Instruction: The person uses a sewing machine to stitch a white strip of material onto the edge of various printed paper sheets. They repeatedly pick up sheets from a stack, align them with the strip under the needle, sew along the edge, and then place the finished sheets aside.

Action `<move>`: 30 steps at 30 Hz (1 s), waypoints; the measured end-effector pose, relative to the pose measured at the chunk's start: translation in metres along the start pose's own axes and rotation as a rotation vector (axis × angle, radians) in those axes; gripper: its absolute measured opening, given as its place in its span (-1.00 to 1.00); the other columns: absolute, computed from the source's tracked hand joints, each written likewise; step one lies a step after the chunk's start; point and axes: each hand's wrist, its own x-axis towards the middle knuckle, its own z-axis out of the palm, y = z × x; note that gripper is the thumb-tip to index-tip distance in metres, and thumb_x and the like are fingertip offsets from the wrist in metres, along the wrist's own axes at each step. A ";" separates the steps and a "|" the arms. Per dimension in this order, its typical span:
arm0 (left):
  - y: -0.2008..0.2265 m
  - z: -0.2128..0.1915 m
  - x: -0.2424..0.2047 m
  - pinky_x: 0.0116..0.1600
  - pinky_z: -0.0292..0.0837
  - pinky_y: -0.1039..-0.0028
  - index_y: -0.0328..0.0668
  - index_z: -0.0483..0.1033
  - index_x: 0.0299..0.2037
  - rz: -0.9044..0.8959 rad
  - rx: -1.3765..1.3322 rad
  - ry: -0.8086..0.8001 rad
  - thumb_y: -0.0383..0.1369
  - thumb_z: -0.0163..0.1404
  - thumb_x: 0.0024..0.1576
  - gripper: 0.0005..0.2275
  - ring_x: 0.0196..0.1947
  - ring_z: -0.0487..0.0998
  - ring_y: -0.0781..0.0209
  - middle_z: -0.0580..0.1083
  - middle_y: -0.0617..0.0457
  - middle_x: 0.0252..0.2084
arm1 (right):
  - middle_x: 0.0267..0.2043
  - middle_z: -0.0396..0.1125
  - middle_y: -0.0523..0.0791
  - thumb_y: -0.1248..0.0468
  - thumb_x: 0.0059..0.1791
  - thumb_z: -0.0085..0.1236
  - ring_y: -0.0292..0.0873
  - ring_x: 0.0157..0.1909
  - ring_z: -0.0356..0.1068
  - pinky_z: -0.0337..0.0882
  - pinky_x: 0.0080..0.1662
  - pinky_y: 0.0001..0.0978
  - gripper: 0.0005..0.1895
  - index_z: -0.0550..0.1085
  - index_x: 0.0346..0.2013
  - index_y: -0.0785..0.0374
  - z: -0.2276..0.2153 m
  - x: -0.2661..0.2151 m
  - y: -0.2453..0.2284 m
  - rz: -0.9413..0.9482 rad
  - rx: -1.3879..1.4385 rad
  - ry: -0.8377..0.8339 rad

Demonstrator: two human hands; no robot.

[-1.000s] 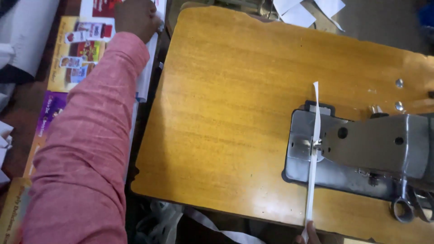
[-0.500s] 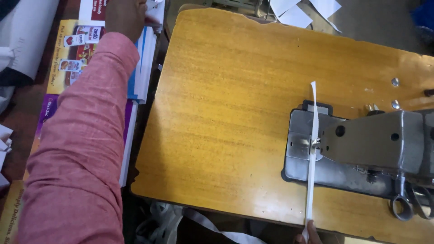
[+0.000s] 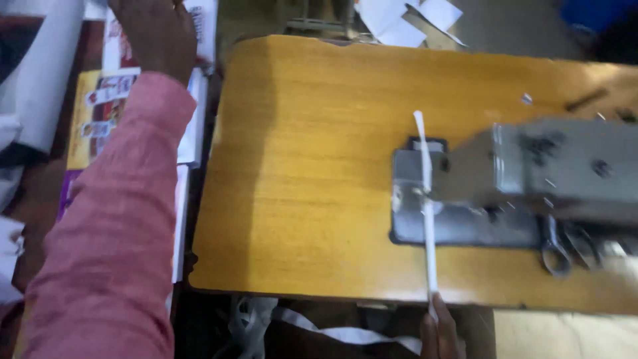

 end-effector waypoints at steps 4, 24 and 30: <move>0.063 -0.181 0.019 -0.12 0.19 0.07 -0.15 0.42 -0.26 0.230 -0.667 0.156 -0.51 0.10 0.21 -0.90 -0.25 0.43 -0.19 0.44 -0.10 -0.27 | 0.37 0.44 -0.12 0.05 0.14 -0.09 -0.06 0.27 0.49 0.40 0.17 -0.24 -0.45 0.38 0.44 -0.01 -0.001 0.011 0.034 -0.111 0.134 -0.262; 0.245 -0.494 -0.270 0.35 0.28 0.16 0.25 0.55 -0.07 0.375 -1.137 -0.424 -0.14 0.05 0.30 -0.91 0.05 0.58 0.10 0.50 0.24 -0.14 | 0.32 0.41 0.19 0.29 0.15 -0.24 0.44 0.25 0.38 0.36 0.27 0.37 -0.39 0.25 0.54 0.03 -0.065 0.021 -0.016 -0.228 0.425 -0.464; 0.251 -0.496 -0.298 0.42 0.27 -0.04 0.15 0.61 -0.06 0.257 -1.279 -0.317 -0.18 0.16 0.26 -0.88 0.19 0.54 -0.11 0.49 0.10 0.02 | -0.47 0.44 -0.07 0.33 0.22 -0.33 -0.17 -0.51 0.38 0.53 -0.29 -0.30 -0.41 0.23 0.59 0.14 -0.057 0.013 -0.011 -0.216 0.717 -0.475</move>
